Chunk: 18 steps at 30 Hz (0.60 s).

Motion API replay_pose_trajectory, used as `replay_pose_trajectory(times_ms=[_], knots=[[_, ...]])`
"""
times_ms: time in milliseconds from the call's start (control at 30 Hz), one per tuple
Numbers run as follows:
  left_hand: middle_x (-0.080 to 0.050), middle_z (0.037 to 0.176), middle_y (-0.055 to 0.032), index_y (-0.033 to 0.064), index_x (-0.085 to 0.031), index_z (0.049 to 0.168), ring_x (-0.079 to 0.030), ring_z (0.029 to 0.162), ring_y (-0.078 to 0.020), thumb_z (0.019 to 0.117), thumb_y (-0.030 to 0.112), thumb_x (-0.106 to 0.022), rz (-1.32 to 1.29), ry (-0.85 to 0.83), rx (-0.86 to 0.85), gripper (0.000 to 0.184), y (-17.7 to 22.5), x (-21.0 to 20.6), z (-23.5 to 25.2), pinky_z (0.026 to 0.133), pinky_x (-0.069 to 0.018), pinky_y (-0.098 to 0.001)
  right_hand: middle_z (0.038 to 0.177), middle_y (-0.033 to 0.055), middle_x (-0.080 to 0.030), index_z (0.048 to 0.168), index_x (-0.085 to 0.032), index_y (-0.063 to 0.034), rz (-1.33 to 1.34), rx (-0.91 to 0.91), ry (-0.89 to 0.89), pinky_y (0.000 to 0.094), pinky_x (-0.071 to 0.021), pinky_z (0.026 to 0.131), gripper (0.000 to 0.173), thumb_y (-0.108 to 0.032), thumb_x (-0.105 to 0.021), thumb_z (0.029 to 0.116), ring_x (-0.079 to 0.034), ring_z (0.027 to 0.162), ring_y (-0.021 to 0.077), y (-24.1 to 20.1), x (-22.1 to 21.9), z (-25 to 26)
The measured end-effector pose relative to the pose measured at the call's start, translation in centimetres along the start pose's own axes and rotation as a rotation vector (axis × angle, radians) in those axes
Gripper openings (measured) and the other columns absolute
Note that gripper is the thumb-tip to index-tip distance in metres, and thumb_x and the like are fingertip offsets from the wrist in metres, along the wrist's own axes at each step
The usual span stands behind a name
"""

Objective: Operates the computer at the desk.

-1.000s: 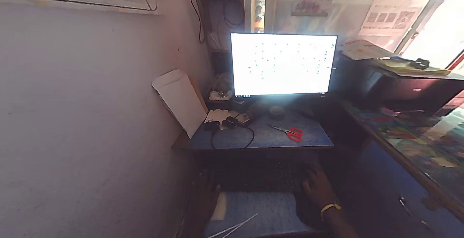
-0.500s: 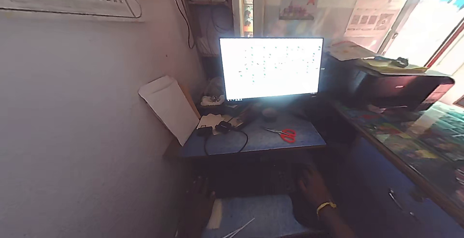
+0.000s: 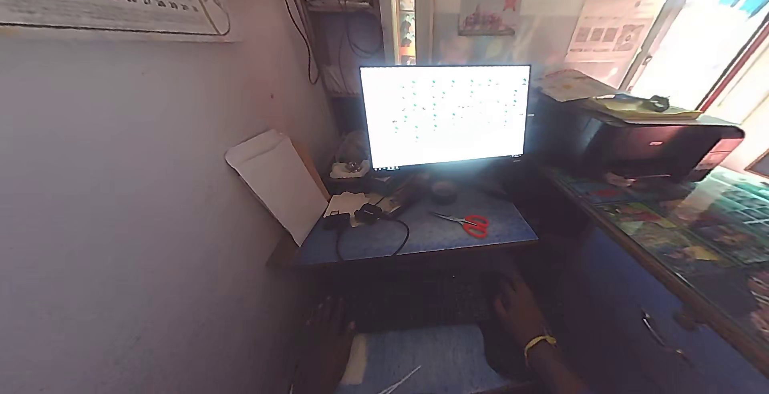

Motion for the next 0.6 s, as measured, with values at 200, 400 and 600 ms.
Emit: replay_pose_trajectory(times_ms=[200, 400, 600], knots=[[-0.034, 0.165, -0.0157, 0.0138, -0.042, 0.157, -0.030, 0.153, -0.0366, 0.1052, 0.055, -0.028, 0.011, -0.010, 0.001, 0.067, -0.07, -0.12, 0.04, 0.124, -0.0213, -0.0592, 0.147, 0.0146, -0.057, 0.133, -0.068, -0.0117, 0.015, 0.002, 0.009, 0.0501, -0.0462, 0.111, 0.047, -0.032, -0.059, 0.0917, -0.054, 0.135, 0.0349, -0.06, 0.07, -0.04], [-0.034, 0.165, -0.0167, 0.0130, -0.042, 0.157, -0.029, 0.153, -0.0367, 0.1047, 0.053, -0.032, 0.010, -0.031, 0.009, 0.067, -0.10, 0.28, 0.08, 0.124, -0.0195, -0.0598, 0.148, 0.0164, -0.056, 0.130, -0.070, -0.0104, 0.005, 0.011, -0.014, 0.0512, -0.0447, 0.112, 0.046, -0.035, -0.061, 0.0918, -0.053, 0.137, 0.0362, -0.11, -0.10, 0.04], [-0.035, 0.165, -0.0144, 0.0147, -0.041, 0.157, -0.029, 0.154, -0.0352, 0.1047, 0.055, -0.030, 0.029, -0.028, 0.018, 0.068, -0.23, 0.12, -0.02, 0.125, -0.0192, -0.0589, 0.146, 0.0121, -0.059, 0.129, -0.071, -0.0148, 0.009, 0.046, -0.005, 0.0498, -0.0478, 0.110, 0.044, -0.034, -0.058, 0.0918, -0.056, 0.134, 0.0322, -0.16, -0.30, -0.01]])
Point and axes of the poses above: each hand's wrist, its own z-axis towards the middle knuckle, its own x-axis out of the back of the hand, y = z × x, the point moved 3 cm from there along z, towards the middle knuckle
